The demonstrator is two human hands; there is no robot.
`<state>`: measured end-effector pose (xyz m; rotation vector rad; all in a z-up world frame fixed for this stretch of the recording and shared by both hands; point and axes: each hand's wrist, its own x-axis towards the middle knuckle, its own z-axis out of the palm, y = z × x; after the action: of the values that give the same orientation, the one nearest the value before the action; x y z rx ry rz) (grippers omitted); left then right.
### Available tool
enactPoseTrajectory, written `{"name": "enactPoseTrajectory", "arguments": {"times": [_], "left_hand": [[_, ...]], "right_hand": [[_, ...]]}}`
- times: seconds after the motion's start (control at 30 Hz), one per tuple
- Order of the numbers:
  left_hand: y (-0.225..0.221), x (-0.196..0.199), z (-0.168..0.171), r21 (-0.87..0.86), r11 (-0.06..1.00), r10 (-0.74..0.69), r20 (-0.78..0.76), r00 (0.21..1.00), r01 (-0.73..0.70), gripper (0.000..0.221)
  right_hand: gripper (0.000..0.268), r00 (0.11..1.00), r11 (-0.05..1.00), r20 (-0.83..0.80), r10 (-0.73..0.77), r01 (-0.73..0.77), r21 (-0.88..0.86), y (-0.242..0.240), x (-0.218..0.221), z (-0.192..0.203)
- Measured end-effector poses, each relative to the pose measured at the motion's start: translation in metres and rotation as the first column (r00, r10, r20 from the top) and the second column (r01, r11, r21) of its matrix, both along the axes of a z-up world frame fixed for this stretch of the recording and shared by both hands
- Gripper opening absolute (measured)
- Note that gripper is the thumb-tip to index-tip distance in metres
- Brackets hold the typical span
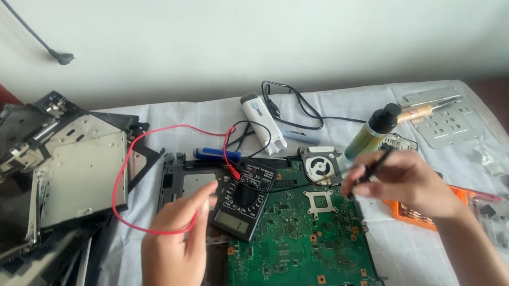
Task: Using a digital multimeter to test components and circuits on a laptop motherboard during a diagnostic repair.
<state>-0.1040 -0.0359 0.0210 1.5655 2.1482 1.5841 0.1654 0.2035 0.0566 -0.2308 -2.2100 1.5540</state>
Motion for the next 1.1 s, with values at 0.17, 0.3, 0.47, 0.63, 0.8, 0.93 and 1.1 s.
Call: {"name": "enactPoseTrajectory", "arguments": {"times": [0.17, 0.3, 0.47, 0.63, 0.8, 0.93, 1.1], "left_hand": [[0.016, -0.001, -0.011, -0.285, 0.954, -0.040, 0.196, 0.980, 0.096, 0.079], [0.043, 0.012, 0.003, -0.754, 0.647, 0.011, 0.161, 0.987, 0.116, 0.142], [0.031, 0.020, -0.026, -0.441, 0.891, -0.147, -0.048, 0.988, 0.112, 0.121], [0.024, 0.052, -0.069, -0.448, 0.894, -0.139, -0.251, 0.958, 0.012, 0.063], [0.029, 0.055, -0.077, -0.429, 0.903, -0.221, -0.402, 0.889, 0.030, 0.070], [0.059, 0.008, -0.002, -0.380, 0.915, -0.228, -0.205, 0.952, 0.137, 0.102], [0.099, -0.019, 0.066, -0.135, 0.966, -0.219, 0.024, 0.975, 0.220, 0.033]], "right_hand": [[0.016, 0.975, 0.970, 0.085, -0.205, 0.214, -0.113, 0.006, -0.051, 0.002], [0.018, 0.918, 0.930, 0.162, -0.361, 0.367, -0.008, 0.016, -0.078, -0.007], [0.020, 0.880, 0.881, 0.054, -0.471, 0.473, -0.028, 0.020, -0.078, -0.035], [0.023, 0.768, 0.783, 0.225, -0.600, 0.621, -0.034, 0.006, -0.091, -0.039], [0.021, 0.733, 0.752, 0.168, -0.659, 0.647, 0.124, 0.006, -0.091, -0.043], [0.028, 0.741, 0.754, 0.155, -0.653, 0.655, 0.046, 0.008, -0.091, -0.042], [0.030, 0.757, 0.771, 0.249, -0.605, 0.635, -0.057, 0.005, -0.089, -0.039]]}}
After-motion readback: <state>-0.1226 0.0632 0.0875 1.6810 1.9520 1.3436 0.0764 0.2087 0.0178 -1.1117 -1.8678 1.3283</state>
